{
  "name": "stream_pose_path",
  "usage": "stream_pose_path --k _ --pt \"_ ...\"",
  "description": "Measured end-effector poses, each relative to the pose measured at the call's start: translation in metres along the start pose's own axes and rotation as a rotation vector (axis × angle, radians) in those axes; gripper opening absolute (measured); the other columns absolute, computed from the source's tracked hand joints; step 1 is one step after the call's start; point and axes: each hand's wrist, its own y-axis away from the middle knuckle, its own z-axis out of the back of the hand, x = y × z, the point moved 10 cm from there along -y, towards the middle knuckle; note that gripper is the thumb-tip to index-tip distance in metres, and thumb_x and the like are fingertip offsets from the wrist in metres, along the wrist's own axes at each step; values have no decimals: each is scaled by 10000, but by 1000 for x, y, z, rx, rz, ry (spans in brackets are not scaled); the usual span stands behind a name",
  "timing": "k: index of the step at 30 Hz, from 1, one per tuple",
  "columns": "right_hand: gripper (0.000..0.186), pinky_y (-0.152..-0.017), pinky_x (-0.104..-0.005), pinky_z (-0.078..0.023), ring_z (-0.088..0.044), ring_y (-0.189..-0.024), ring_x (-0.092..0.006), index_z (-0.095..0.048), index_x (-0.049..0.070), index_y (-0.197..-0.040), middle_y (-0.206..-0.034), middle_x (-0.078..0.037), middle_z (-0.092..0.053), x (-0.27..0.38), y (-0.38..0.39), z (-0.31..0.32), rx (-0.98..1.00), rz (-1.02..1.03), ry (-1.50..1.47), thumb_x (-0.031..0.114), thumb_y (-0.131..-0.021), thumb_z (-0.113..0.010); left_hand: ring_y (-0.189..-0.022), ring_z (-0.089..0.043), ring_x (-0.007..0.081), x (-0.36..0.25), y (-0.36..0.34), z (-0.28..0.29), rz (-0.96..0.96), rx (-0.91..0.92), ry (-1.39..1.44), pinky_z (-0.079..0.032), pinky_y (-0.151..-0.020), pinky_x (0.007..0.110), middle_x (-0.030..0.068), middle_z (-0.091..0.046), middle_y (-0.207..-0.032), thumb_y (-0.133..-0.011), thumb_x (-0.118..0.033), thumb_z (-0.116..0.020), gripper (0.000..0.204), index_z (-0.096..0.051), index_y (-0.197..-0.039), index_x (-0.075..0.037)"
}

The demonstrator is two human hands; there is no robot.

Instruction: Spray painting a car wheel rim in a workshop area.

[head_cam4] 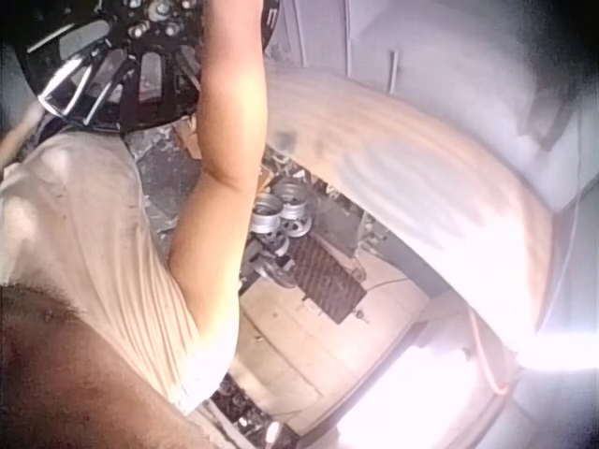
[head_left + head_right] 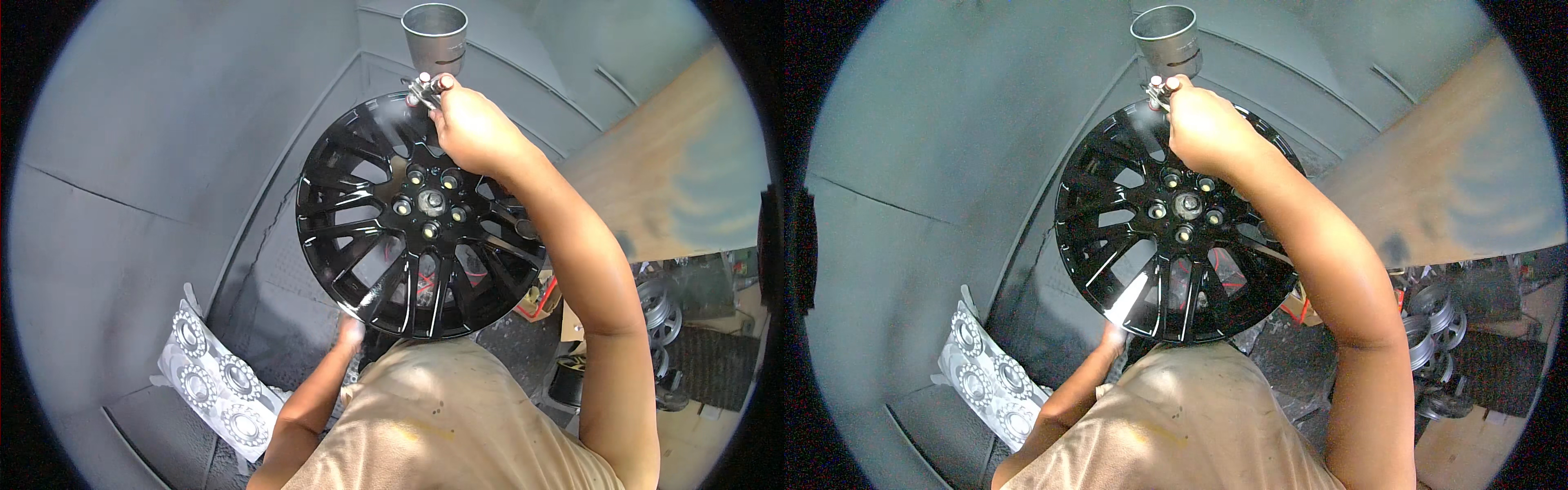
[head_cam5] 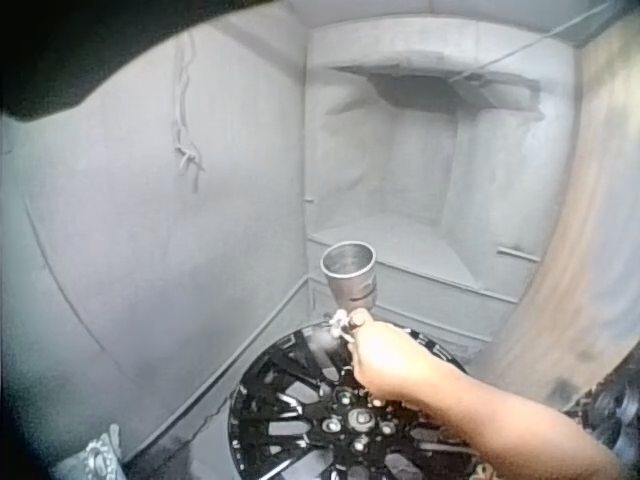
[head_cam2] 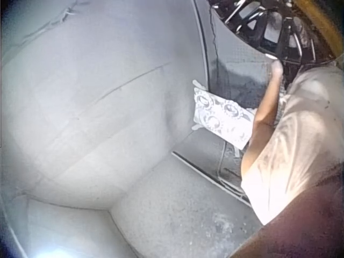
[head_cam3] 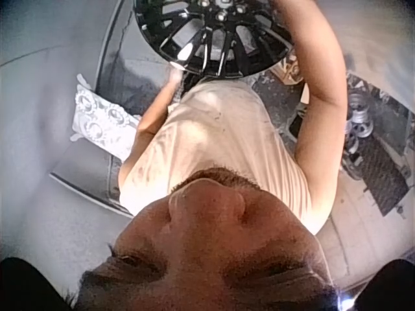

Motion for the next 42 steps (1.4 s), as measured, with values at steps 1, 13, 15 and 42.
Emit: stream_pose_path --k 1,13,15,42 --pt "258 -801 -535 -487 -624 -910 -496 -513 -102 -1043 -909 -324 -646 3 0 0 4 5 -2 150 -985 -521 -1121 -598 228 2 4 0 -7 -2 -53 -459 -986 366 116 -667 -1241 -946 -270 -608 430 -641 -1261 20" --pt "268 -843 -517 -487 -622 -951 -478 -541 -106 -1052 -974 -316 -646 10 0 4 -8 5 -7 153 -994 -509 -1239 -572 302 -48 44 -55 -135 241 -598 -443 -1034 394 207 -620 -1340 -972 -336 -544 473 -622 -1290 5" --pt "269 -836 -512 -490 -623 -941 -473 -555 -100 -1034 -962 -307 -647 5 6 2 61 -76 -19 163 -993 -521 -1242 -571 305 -52 46 -64 -160 311 -677 -444 -1035 396 208 -619 -1339 -972 -336 -542 470 -623 -1289 2" --pt "331 -855 -517 -525 -656 -944 -478 -547 -126 -1117 -968 -328 -663 -16 16 15 10 9 23 161 -955 -519 -1101 -641 260 -127 -169 24 -103 147 240 -524 -953 400 109 -664 -1216 -968 -292 -602 419 -615 -1304 -42"
